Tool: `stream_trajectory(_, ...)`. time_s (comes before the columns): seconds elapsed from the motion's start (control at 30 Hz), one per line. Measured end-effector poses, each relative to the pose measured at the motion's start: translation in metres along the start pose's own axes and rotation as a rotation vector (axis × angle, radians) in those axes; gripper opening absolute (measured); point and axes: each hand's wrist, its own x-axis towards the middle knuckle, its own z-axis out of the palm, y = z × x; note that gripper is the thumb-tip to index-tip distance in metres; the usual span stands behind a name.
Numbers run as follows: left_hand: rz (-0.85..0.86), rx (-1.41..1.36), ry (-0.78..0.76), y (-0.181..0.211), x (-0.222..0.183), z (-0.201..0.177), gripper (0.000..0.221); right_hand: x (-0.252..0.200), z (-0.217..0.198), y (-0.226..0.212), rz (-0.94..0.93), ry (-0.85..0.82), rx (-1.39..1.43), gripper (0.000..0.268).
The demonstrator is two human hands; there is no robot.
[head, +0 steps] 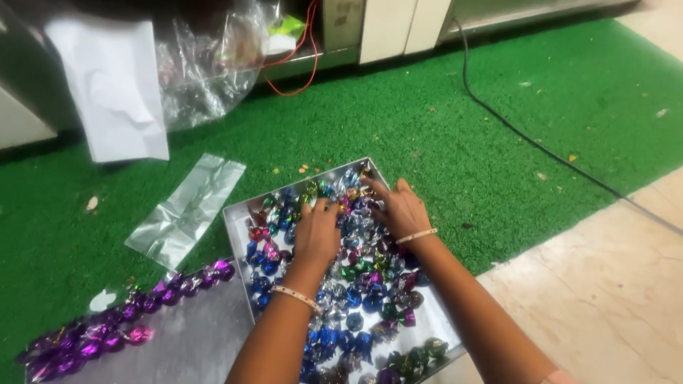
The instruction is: The person sits on the floor and sorts purple foil-wrapped candies out of a tray of mixed-color wrapped candies, placing them one by one into a row on an empty metal tray beside it. The person continues picking purple candies from the mixed tray and arranging them along the edge of the empty tray.
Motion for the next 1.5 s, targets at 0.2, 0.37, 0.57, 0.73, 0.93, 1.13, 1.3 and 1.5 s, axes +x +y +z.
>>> stream_trajectory(0.2, 0.033, 0.117, 0.091, 0.023, -0.018, 0.01, 0.057, -0.011, -0.01, -0.005, 0.062, -0.027, 0.068, 0.083)
stream_trajectory(0.37, 0.51, 0.29, 0.167, 0.053, -0.053, -0.021, 0.03, -0.03, -0.045, -0.03, 0.175, 0.125, 0.263, 0.059)
stream_trajectory(0.57, 0.867, 0.241, -0.046, 0.093, -0.125, 0.019, 0.02, -0.065, -0.047, -0.025, 0.257, 0.252, 0.713, 0.028)
stream_trajectory(0.73, 0.785, 0.365, 0.066, 0.102, -0.132, 0.089, 0.025, -0.103, -0.064, -0.026, 0.382, 0.067, 0.987, 0.027)
stream_trajectory(0.93, 0.535, 0.301, -0.136, 0.109, -0.148, 0.027, 0.018, -0.149, -0.074, -0.018, 0.493, -0.189, 0.91, 0.03)
stream_trajectory(1.13, 0.03, -0.333, 0.059, 0.081, -0.135, -0.029, 0.033, -0.158, -0.048, 0.0, 0.444, -0.261, 1.05, 0.022)
stream_trajectory(1.3, -0.069, -0.732, 0.106, 0.023, -0.125, -0.019, 0.035, -0.158, -0.051, -0.028, 0.35, -0.392, 0.93, 0.024)
stream_trajectory(1.5, -0.013, -0.516, 0.047, 0.005, -0.151, -0.028, 0.014, -0.156, -0.04, -0.045, 0.241, -0.666, 0.634, 0.025)
